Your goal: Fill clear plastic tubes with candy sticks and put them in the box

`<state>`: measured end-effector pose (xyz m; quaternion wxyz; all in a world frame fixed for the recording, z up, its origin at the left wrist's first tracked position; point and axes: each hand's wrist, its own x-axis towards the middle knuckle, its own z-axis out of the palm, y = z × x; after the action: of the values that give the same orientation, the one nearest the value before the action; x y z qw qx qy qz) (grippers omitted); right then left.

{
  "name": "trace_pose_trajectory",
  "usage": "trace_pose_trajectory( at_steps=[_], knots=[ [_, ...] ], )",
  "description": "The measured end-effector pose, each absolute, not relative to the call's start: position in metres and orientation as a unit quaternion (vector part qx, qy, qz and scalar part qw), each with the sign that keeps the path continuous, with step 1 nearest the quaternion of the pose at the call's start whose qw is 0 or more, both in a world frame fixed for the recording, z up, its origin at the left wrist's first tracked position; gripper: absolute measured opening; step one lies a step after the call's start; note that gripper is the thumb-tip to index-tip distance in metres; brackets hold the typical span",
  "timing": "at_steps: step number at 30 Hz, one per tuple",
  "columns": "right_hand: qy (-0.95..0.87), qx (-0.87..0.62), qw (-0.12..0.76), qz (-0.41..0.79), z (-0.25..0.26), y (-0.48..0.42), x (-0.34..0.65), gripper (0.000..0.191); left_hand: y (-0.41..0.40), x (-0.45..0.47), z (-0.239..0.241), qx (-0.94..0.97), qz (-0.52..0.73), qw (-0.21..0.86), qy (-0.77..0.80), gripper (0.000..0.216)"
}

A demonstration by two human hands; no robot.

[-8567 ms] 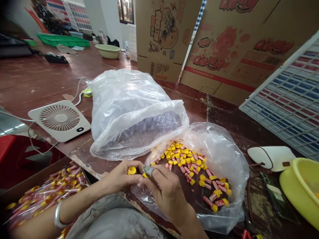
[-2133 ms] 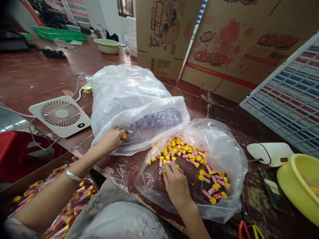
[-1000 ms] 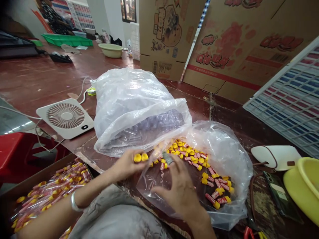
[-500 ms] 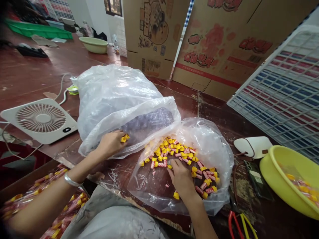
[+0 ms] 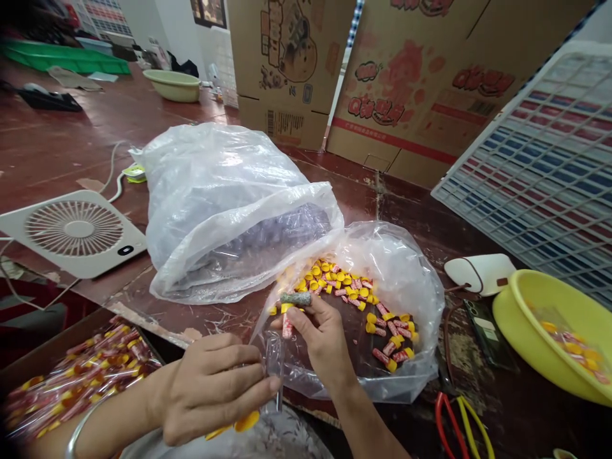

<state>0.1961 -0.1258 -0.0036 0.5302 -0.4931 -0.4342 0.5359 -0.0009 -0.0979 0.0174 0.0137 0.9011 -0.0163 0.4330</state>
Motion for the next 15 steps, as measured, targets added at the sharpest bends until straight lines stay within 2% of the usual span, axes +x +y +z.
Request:
trace_pose_trajectory(
  at_steps=[3,8,10,13,14,15],
  knots=[
    [-0.403,-0.49,0.561,0.532,-0.005,-0.126,0.195,0.023,-0.097,0.0,0.018,0.9,0.435,0.006,-0.022,0.027],
    [-0.454,-0.483,0.471,0.582,-0.003,-0.133,0.196,0.031,-0.095,-0.001,0.016,0.901,0.433,-0.012,-0.001,0.028],
    [-0.488,-0.464,0.449,0.588,-0.005,-0.142,0.2,0.049,-0.093,-0.005,0.014,0.904,0.427,-0.01,0.013,0.028],
    [-0.542,-0.484,0.412,0.55,-0.011,-0.156,0.204,0.094,-0.092,-0.012,0.005,0.904,0.426,0.006,0.033,0.031],
    [-0.559,-0.507,0.406,0.515,-0.013,-0.16,0.204,0.103,-0.092,-0.014,0.0,0.902,0.429,0.019,0.039,0.032],
    [-0.574,-0.531,0.403,0.476,-0.015,-0.163,0.203,0.105,-0.093,-0.015,-0.005,0.899,0.434,0.038,0.049,0.033]
  ],
)
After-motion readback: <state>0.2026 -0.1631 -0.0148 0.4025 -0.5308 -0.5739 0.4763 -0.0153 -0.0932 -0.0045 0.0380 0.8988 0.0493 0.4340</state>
